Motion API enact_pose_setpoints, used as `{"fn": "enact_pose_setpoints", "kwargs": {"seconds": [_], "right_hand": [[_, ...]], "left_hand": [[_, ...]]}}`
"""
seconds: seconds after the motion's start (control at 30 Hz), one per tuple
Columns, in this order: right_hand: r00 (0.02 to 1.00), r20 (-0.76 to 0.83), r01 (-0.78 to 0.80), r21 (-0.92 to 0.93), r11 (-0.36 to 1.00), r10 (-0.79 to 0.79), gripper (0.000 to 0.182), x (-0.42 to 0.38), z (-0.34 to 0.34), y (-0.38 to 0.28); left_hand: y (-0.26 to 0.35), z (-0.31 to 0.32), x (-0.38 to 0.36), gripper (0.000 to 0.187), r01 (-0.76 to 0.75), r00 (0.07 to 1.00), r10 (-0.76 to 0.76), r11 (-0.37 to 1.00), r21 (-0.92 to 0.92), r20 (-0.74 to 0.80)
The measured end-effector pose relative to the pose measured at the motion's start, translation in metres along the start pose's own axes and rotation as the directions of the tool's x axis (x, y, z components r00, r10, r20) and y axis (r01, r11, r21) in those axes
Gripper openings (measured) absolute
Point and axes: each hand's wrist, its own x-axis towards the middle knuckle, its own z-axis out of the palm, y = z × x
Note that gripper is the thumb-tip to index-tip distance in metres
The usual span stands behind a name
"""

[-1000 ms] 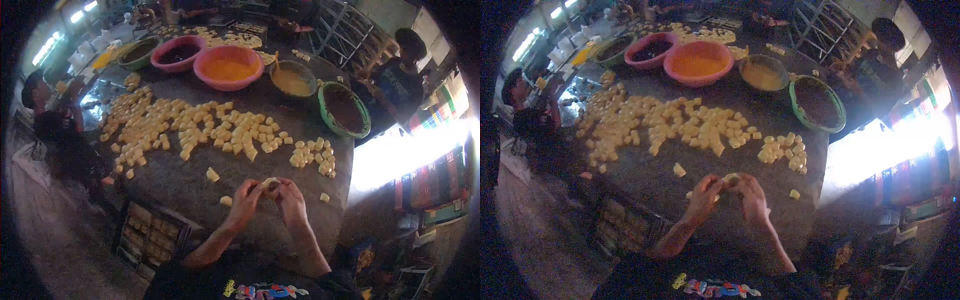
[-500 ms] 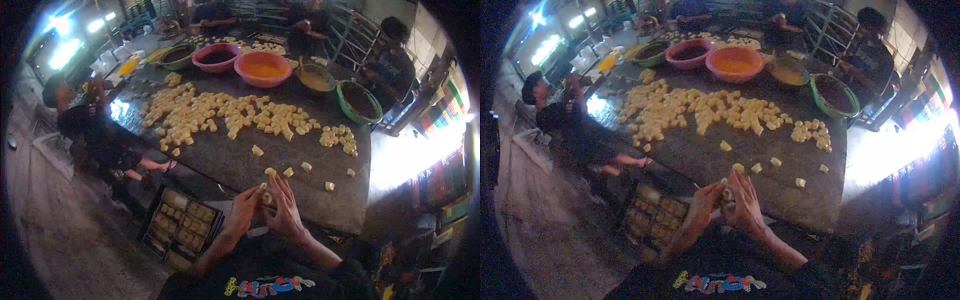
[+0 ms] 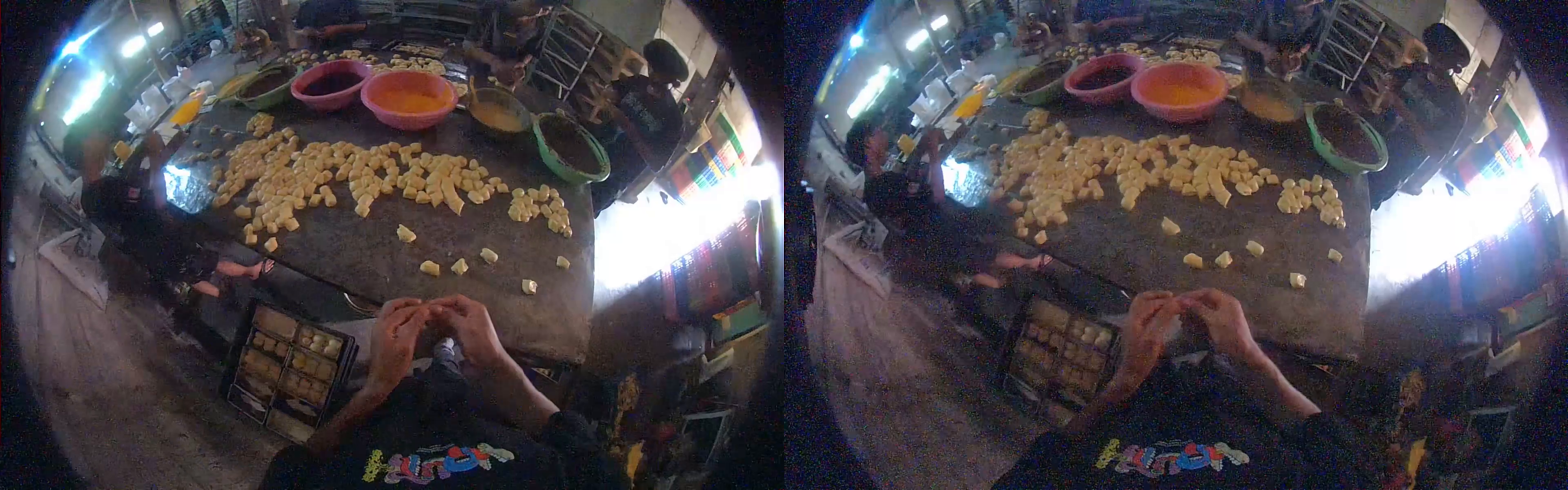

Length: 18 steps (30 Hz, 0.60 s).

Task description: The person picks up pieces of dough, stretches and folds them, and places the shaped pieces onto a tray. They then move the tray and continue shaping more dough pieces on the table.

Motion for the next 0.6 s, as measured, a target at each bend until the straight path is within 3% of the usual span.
{"fn": "enact_pose_setpoints", "kwargs": {"seconds": [0.07,0.1,0.17,0.2,0.27,0.37,0.4,0.47,0.5,0.57,0.6], "right_hand": [[0.958,-0.024,0.265,-0.308,0.914,-0.286,0.03,-0.005,-0.004,0.005],[0.908,-0.004,0.372,-0.452,0.81,-0.42,0.031,-0.006,-0.008,0.005],[0.791,0.169,0.559,-0.591,0.582,-0.588,0.031,-0.005,-0.022,0.001],[0.72,0.267,0.631,-0.636,0.445,-0.64,0.032,-0.005,-0.03,-0.003],[0.752,0.349,0.622,-0.657,0.426,-0.56,0.024,-0.003,-0.051,-0.014],[0.75,0.359,0.619,-0.677,0.397,-0.556,0.021,0.017,-0.081,-0.035],[0.741,0.343,0.618,-0.684,0.388,-0.577,0.022,0.025,-0.091,-0.039],[0.828,0.097,0.401,-0.791,0.463,-0.552,0.017,0.039,-0.106,-0.034],[0.849,-0.032,0.279,-0.821,0.499,-0.528,0.015,0.044,-0.113,-0.031],[0.819,-0.133,0.224,-0.821,0.524,-0.558,0.015,0.06,-0.134,-0.022],[0.797,-0.184,0.197,-0.82,0.537,-0.575,0.015,0.067,-0.145,-0.02]], "left_hand": [[-0.013,0.018,0.007,0.035,0.17,0.982,-0.186,0.928,-0.331,-0.017],[-0.021,0.023,0.014,0.035,0.361,0.931,-0.336,0.8,-0.479,0.14],[-0.036,0.03,0.031,0.036,0.694,0.711,-0.498,0.386,-0.608,0.496],[-0.037,0.032,0.035,0.037,0.745,0.661,-0.463,0.316,-0.587,0.59],[-0.038,0.038,0.044,0.039,0.837,0.543,-0.368,0.176,-0.518,0.755],[-0.039,0.057,0.063,0.041,0.853,0.488,-0.382,0.398,-0.337,0.784],[-0.031,0.068,0.076,0.041,0.779,0.528,-0.457,0.596,-0.195,0.716],[-0.011,0.1,0.104,0.042,0.531,0.631,-0.529,0.828,0.181,0.567],[-0.018,0.113,0.109,0.043,0.53,0.618,-0.539,0.823,0.204,0.572],[-0.037,0.141,0.122,0.046,0.519,0.598,-0.552,0.819,0.245,0.581],[-0.033,0.151,0.129,0.046,0.588,0.57,-0.561,0.789,0.179,0.6]]}}
